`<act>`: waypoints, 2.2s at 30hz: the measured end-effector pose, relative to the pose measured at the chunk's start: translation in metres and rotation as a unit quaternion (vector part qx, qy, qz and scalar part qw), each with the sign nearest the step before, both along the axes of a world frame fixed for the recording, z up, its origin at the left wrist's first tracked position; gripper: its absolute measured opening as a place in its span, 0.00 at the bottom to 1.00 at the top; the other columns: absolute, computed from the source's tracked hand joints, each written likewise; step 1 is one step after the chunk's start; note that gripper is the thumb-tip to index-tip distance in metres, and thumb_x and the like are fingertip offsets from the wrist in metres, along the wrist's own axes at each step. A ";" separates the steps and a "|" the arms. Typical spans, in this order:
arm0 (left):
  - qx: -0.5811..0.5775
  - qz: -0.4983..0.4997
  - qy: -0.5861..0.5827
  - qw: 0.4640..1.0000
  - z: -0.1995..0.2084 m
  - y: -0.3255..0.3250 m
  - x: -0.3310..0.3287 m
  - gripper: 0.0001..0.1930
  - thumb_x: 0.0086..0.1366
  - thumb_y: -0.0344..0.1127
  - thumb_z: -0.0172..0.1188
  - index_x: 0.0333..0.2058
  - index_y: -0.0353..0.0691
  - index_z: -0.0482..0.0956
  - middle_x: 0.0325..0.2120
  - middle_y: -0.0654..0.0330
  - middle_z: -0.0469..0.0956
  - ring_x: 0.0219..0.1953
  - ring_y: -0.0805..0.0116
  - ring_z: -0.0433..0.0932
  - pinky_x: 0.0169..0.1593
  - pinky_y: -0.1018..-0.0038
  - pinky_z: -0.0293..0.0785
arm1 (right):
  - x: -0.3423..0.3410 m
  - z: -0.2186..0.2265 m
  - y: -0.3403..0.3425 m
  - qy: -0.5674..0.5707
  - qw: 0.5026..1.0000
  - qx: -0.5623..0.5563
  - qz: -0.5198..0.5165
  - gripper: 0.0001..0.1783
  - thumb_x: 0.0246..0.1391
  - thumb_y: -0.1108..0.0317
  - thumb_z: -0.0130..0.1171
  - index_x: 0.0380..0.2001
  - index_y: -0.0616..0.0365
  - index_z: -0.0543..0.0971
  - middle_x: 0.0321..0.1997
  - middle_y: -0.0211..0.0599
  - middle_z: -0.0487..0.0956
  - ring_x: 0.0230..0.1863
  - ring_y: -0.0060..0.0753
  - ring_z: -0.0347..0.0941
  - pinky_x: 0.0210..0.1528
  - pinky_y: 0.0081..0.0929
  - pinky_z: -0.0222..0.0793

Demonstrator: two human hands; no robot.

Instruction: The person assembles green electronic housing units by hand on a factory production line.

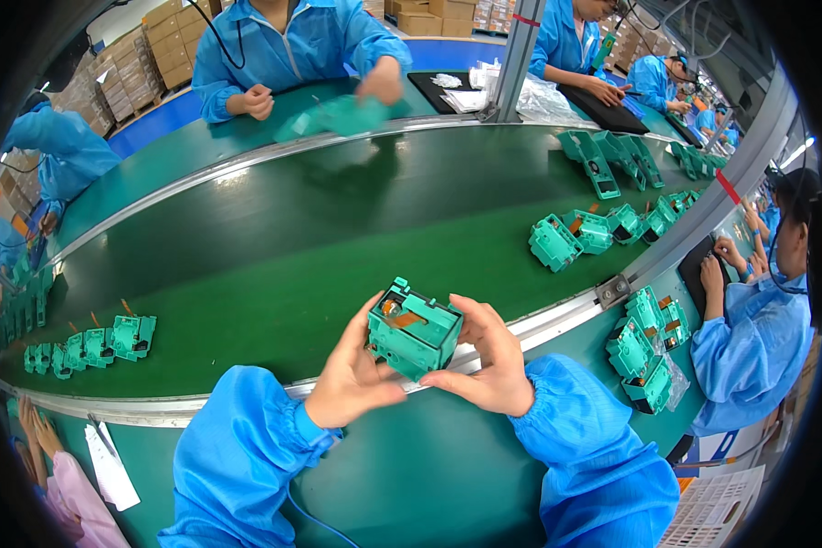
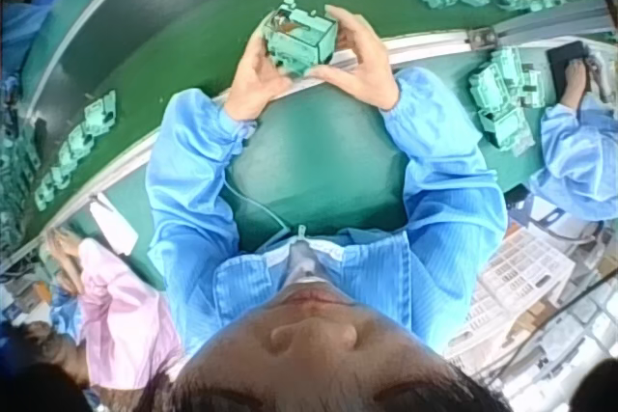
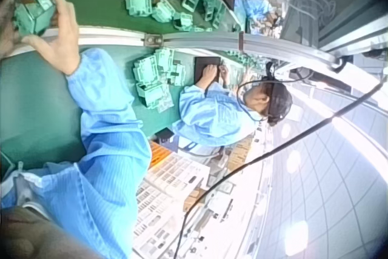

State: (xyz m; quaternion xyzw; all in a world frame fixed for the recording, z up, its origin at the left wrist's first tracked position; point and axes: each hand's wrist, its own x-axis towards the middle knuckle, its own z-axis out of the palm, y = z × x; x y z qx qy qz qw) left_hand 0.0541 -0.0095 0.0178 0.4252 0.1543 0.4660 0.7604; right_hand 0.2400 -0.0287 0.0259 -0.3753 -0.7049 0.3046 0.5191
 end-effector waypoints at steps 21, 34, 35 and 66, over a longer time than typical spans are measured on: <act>-0.271 -0.240 -0.275 0.891 -0.007 0.000 -0.018 0.36 0.51 0.52 0.44 0.55 0.33 0.56 0.49 0.32 0.58 0.45 0.39 0.67 0.42 0.54 0.68 | 0.003 0.026 -0.005 -0.112 0.986 0.121 -0.012 0.39 0.33 0.61 0.68 0.49 0.69 0.65 0.48 0.51 0.66 0.47 0.47 0.64 0.49 0.35 0.60; 0.130 0.298 0.498 0.804 0.027 0.035 -0.049 0.33 0.47 0.40 0.63 0.50 0.39 0.59 0.35 0.52 0.70 0.40 0.61 0.70 0.42 0.70 0.68 | 0.088 -0.009 0.065 -0.239 0.848 0.126 -0.456 0.27 0.46 0.66 0.57 0.49 0.63 0.63 0.51 0.54 0.61 0.52 0.54 0.55 0.54 0.40 0.53; 0.177 0.337 0.565 0.732 0.028 0.039 -0.052 0.32 0.44 0.39 0.64 0.48 0.38 0.61 0.33 0.51 0.69 0.39 0.61 0.70 0.40 0.70 0.68 | 0.096 -0.013 0.066 -0.241 0.845 0.127 -0.460 0.27 0.46 0.66 0.57 0.49 0.63 0.63 0.51 0.54 0.61 0.52 0.54 0.55 0.54 0.40 0.53; -0.042 0.002 0.045 0.998 0.013 -0.002 -0.001 0.35 0.56 0.21 0.53 0.60 0.40 0.46 0.49 0.51 0.61 0.47 0.64 0.68 0.51 0.70 0.67 | 0.024 0.017 0.021 -0.174 0.970 0.165 0.021 0.42 0.24 0.78 0.64 0.51 0.58 0.62 0.52 0.45 0.66 0.54 0.53 0.60 0.54 0.43 0.57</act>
